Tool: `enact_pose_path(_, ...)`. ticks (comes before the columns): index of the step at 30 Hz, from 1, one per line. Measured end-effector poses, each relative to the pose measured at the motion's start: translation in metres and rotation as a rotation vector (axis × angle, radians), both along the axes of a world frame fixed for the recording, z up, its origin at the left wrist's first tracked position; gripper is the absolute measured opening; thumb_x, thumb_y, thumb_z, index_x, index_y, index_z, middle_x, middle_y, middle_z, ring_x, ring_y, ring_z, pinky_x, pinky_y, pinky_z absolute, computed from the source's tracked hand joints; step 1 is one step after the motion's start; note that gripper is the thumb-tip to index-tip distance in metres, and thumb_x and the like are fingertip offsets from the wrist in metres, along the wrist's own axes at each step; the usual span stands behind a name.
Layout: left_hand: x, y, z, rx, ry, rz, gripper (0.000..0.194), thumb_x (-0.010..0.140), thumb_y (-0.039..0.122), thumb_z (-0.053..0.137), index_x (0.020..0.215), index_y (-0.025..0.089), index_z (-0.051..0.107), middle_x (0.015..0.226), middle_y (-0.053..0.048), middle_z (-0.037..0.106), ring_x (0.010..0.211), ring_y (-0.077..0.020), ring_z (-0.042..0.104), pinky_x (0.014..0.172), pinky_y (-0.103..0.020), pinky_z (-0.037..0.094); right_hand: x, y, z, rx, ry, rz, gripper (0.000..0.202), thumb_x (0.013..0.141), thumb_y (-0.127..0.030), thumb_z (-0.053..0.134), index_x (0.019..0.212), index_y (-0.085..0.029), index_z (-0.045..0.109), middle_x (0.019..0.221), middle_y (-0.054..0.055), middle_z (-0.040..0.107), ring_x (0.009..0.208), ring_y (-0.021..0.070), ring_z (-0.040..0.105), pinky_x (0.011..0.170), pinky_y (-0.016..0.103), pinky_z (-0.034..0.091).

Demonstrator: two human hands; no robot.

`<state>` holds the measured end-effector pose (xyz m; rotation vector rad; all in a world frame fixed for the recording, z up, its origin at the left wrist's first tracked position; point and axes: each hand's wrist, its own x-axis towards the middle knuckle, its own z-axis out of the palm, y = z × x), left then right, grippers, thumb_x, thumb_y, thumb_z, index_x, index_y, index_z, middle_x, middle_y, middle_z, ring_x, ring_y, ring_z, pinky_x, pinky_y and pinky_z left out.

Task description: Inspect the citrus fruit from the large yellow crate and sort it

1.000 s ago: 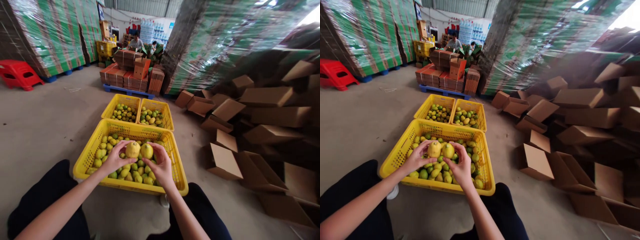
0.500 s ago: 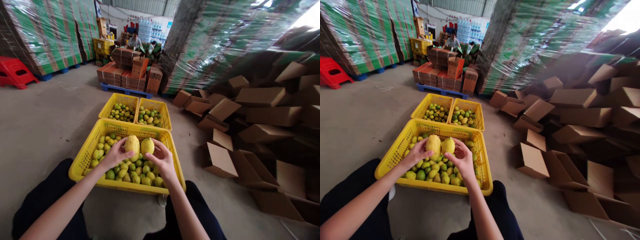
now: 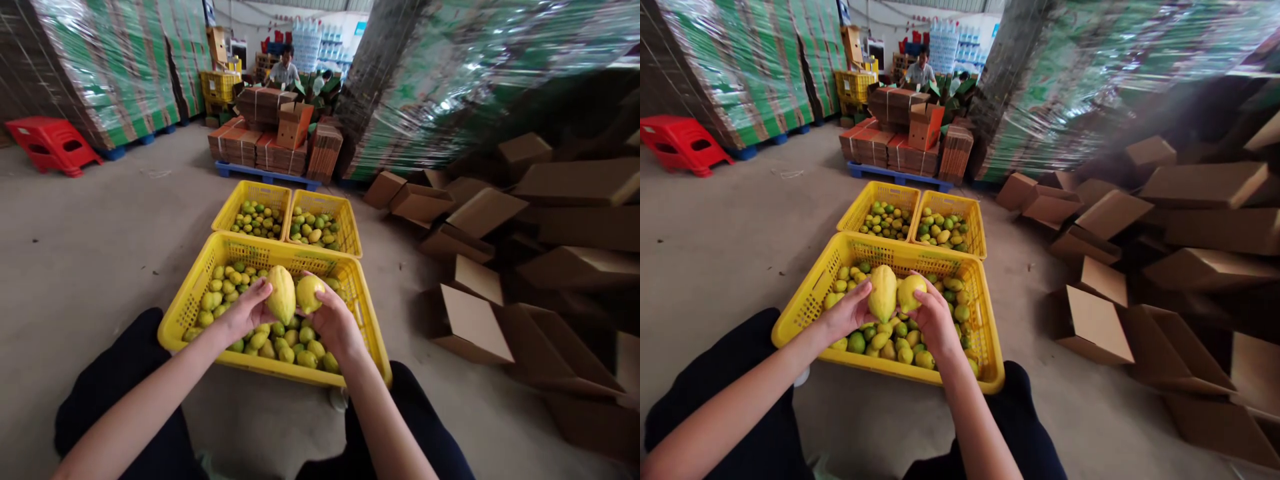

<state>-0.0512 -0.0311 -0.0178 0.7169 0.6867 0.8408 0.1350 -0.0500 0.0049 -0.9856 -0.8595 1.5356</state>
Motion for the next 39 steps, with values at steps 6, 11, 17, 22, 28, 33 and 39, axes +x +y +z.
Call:
enact_pose_path(6,0.005,-0.005,0.004,0.197,0.323,0.121,0.061,0.07,0.051,0.079,0.117,0.019,0.058,0.127,-0.014,0.061,0.105,-0.0268,0.066,0.073,-0.032,0.06,-0.01,0.004,-0.017,0.006,-0.113,-0.029,0.061,0.079,-0.043,0.058,0.138,-0.032,0.048,0.114,0.003,0.07,0.099,0.0247,0.069,0.076,0.036,0.058)
enact_pose_path(11,0.003,-0.008,-0.002,0.407,0.487,0.169,0.063,0.072,0.043,0.079,0.125,0.015,0.062,0.131,-0.015,0.06,0.104,-0.0268,0.065,0.09,-0.043,0.057,-0.017,0.004,-0.032,0.008,-0.292,0.022,0.052,0.069,-0.049,0.076,0.114,-0.026,0.062,0.114,0.004,0.07,0.099,0.0248,0.066,0.076,0.034,0.056)
enact_pose_path(17,-0.013,-0.01,0.008,0.419,0.411,0.019,0.044,0.08,0.036,0.072,0.12,0.018,0.066,0.117,-0.011,0.067,0.097,-0.0208,0.067,0.092,-0.043,0.055,-0.024,-0.005,-0.034,-0.154,-0.034,0.166,0.051,0.064,-0.055,0.074,0.103,-0.023,0.066,0.088,0.005,0.073,0.075,0.0232,0.067,0.058,0.032,0.053)
enact_pose_path(22,-0.018,-0.009,-0.001,0.574,0.589,0.046,0.049,0.071,0.035,0.08,0.116,0.021,0.065,0.124,-0.011,0.062,0.12,-0.0265,0.057,0.108,-0.049,0.041,-0.018,-0.018,-0.016,-0.066,0.044,0.29,0.052,0.067,-0.06,0.056,0.1,-0.021,0.068,0.091,0.009,0.072,0.084,0.0279,0.067,0.061,0.037,0.055)
enact_pose_path(28,-0.018,-0.017,0.005,0.655,0.56,-0.228,0.069,0.059,0.036,0.088,0.121,0.021,0.064,0.121,-0.011,0.063,0.114,-0.0289,0.06,0.099,-0.046,0.048,-0.018,-0.03,-0.016,0.107,-0.104,0.141,0.067,0.067,-0.064,0.052,0.117,-0.02,0.063,0.095,0.01,0.071,0.095,0.0303,0.065,0.065,0.038,0.055)
enact_pose_path(33,-0.01,-0.019,0.007,0.793,0.575,0.04,0.062,0.056,0.034,0.09,0.113,0.022,0.069,0.128,-0.011,0.062,0.124,-0.0308,0.055,0.106,-0.046,0.044,-0.012,-0.022,-0.021,0.067,-0.151,0.096,0.059,0.077,-0.066,0.039,0.108,-0.023,0.064,0.088,0.009,0.068,0.091,0.0304,0.065,0.073,0.042,0.054)
enact_pose_path(39,-0.01,-0.015,0.0,0.694,0.591,0.312,0.056,0.073,0.034,0.08,0.126,0.025,0.061,0.129,-0.009,0.056,0.113,-0.0258,0.059,0.088,-0.038,0.058,0.005,-0.009,-0.016,0.372,-0.792,-0.266,0.044,0.066,-0.05,0.075,0.102,-0.025,0.065,0.095,0.008,0.06,0.093,0.0308,0.057,0.089,0.051,0.049)
